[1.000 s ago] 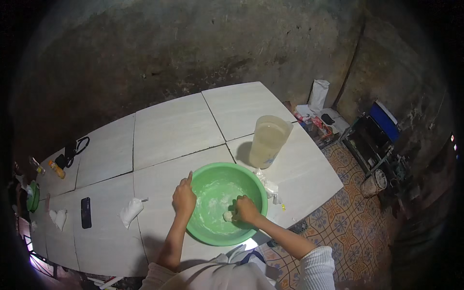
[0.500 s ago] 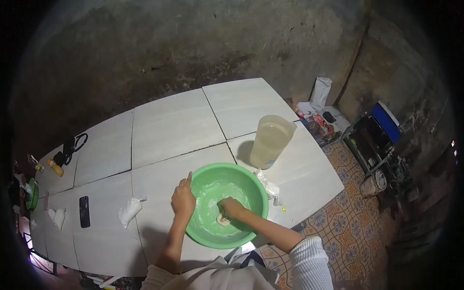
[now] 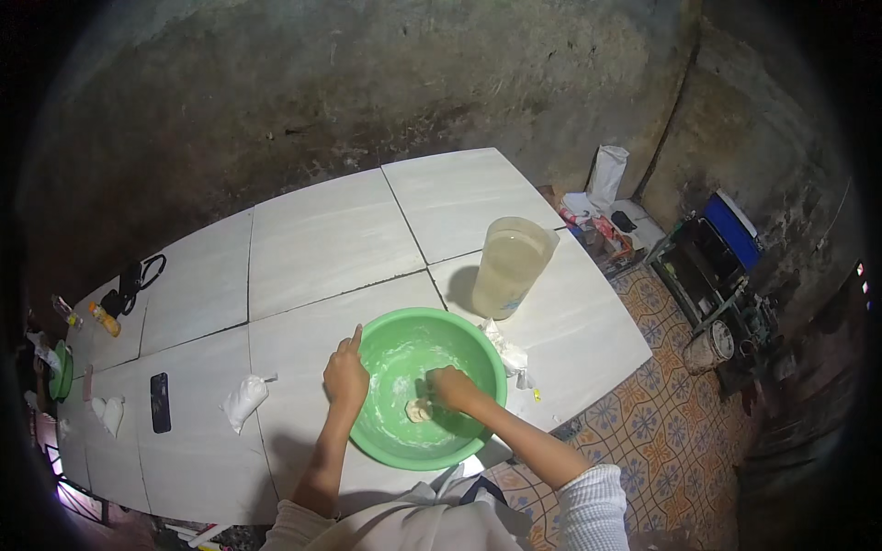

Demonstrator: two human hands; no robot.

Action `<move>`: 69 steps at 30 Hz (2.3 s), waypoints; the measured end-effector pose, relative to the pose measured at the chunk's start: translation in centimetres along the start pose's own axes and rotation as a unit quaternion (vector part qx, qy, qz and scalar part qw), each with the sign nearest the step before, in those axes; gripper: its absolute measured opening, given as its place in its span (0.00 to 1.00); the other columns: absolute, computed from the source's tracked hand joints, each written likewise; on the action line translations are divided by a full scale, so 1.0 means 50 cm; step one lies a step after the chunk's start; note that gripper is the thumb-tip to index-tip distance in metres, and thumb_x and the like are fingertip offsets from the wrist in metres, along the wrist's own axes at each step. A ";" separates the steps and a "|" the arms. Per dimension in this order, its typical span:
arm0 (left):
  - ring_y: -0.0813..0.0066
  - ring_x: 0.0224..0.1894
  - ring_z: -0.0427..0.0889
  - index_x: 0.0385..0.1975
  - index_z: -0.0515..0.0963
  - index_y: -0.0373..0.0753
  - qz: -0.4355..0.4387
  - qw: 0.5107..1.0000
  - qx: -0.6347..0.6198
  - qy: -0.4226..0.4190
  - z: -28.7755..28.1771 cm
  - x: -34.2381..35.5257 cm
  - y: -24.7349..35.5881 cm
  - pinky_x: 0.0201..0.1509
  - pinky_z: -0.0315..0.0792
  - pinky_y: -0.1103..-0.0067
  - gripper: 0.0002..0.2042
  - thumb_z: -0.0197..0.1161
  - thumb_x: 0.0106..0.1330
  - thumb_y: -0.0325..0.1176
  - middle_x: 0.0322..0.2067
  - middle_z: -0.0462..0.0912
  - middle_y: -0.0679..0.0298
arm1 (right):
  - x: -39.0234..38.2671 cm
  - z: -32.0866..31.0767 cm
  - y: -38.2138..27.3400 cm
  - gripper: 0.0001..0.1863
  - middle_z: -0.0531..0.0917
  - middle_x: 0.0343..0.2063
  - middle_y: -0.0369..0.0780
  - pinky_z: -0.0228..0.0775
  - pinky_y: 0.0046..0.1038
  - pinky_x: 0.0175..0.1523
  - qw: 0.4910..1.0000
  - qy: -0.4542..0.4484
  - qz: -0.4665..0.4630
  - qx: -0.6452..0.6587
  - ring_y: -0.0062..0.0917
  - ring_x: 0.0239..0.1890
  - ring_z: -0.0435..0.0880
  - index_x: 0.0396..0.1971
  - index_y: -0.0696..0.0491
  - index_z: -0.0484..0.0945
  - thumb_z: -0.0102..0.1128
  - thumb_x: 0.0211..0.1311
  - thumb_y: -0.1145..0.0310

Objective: The person empties bags of flour into a bowl, adds water from a pitcher, and mixes the ingredients by hand.

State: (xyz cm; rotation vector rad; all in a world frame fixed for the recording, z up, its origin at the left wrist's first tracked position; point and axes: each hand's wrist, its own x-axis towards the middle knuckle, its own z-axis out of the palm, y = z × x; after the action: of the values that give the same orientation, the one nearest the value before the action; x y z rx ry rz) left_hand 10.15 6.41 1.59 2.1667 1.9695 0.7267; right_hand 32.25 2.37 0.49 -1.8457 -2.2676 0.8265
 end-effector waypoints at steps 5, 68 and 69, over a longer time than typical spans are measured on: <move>0.55 0.43 0.82 0.63 0.71 0.47 -0.002 0.999 -0.017 -0.034 -0.017 0.004 0.018 0.44 0.77 0.65 0.30 0.54 0.57 0.18 0.50 0.80 0.55 | 0.051 0.083 0.031 0.15 0.84 0.24 0.45 0.75 0.37 0.36 0.990 -0.017 -0.132 0.038 0.41 0.28 0.84 0.30 0.53 0.82 0.75 0.39 0.67; 0.75 0.52 0.76 0.66 0.66 0.42 0.097 0.752 -0.565 -0.326 -0.075 0.073 0.131 0.53 0.75 0.80 0.32 0.67 0.60 0.22 0.57 0.74 0.62 | -0.120 -0.171 0.065 0.36 0.81 0.47 0.46 0.71 0.35 0.58 0.902 0.327 -0.197 0.201 0.41 0.52 0.80 0.50 0.56 0.76 0.74 0.30 0.79; 0.75 0.54 0.75 0.66 0.66 0.40 0.091 0.737 -0.568 -0.354 -0.064 0.079 0.121 0.54 0.75 0.78 0.33 0.68 0.59 0.21 0.58 0.73 0.62 | -0.107 -0.159 0.068 0.36 0.80 0.50 0.45 0.71 0.36 0.58 0.907 0.295 -0.207 0.216 0.40 0.54 0.78 0.51 0.54 0.77 0.74 0.31 0.79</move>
State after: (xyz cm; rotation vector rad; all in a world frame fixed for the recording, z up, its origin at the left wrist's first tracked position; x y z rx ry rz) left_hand 14.38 8.66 7.88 1.4409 0.5797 0.6759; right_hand 39.82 0.50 7.00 -1.1489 -1.7958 0.5379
